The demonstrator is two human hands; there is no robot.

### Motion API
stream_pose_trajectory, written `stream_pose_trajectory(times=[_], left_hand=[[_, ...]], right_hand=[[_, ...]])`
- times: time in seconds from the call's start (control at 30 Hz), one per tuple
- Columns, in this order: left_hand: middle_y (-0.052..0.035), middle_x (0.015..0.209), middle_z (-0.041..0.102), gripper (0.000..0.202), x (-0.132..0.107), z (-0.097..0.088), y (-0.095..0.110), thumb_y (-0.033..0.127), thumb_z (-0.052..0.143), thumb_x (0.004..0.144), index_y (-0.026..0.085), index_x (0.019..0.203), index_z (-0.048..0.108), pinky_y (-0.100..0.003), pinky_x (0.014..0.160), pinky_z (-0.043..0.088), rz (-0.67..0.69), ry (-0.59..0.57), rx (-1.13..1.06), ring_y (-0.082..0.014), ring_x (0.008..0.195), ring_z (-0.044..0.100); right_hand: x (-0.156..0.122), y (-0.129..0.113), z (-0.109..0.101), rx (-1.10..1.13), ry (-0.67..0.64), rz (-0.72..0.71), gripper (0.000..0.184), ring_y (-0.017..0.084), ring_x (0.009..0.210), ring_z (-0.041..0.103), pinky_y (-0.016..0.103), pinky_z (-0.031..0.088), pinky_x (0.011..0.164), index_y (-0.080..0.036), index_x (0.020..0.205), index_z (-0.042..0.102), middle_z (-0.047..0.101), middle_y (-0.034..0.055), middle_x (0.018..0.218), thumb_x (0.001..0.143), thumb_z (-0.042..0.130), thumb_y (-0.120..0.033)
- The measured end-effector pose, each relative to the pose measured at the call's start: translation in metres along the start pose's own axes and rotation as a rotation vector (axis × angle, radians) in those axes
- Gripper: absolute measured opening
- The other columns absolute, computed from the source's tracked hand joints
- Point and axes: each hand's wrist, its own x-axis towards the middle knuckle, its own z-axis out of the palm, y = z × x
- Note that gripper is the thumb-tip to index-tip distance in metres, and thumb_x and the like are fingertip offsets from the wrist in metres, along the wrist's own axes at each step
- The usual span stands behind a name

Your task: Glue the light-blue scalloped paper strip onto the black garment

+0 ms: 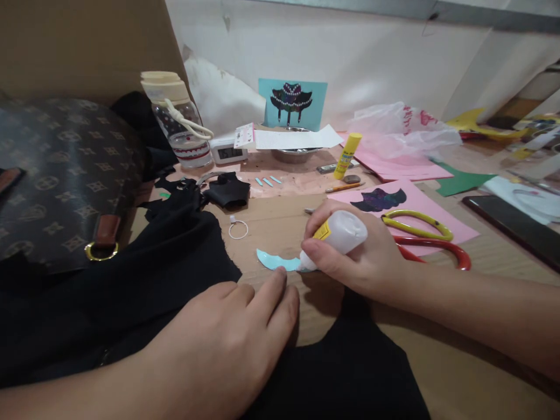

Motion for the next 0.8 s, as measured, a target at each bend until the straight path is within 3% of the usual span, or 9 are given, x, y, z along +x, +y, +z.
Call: stream_pose_trajectory(times=[0.3,0.53,0.8], left_hand=[[-0.0140,0.109,0.078,0.052,-0.0006,0.0006,0.0001,0.008,0.044,0.078,0.008,0.126,0.066,-0.032,0.051,0.055,-0.002,0.013,0.015,-0.0206,0.059,0.067],[-0.0117,0.102,0.079,0.052,0.0010,-0.0018,0.0000,0.012,0.048,0.077,0.009,0.125,0.069,-0.030,0.048,0.054,-0.013,0.002,0.026,-0.0200,0.056,0.066],[-0.0116,0.104,0.079,0.054,0.0003,0.0000,-0.0001,0.012,0.049,0.075,0.009,0.125,0.069,-0.029,0.049,0.054,-0.010,-0.005,0.030,-0.0188,0.056,0.066]], right_hand=[[0.0010,-0.0001,0.0016,-0.028,-0.006,-0.012,0.025,0.011,0.049,0.054,0.026,0.041,0.047,-0.025,0.075,0.055,0.062,-0.0043,0.061,0.090,0.070,-0.037],[0.0017,-0.0021,0.0003,-0.114,-0.033,-0.019,0.032,0.013,0.053,0.058,0.028,0.042,0.051,-0.024,0.075,0.052,0.064,-0.0028,0.064,0.089,0.069,-0.047],[0.0014,-0.0024,-0.0005,-0.125,-0.043,-0.047,0.028,0.011,0.051,0.057,0.026,0.041,0.050,-0.023,0.077,0.054,0.062,-0.0039,0.062,0.090,0.069,-0.044]])
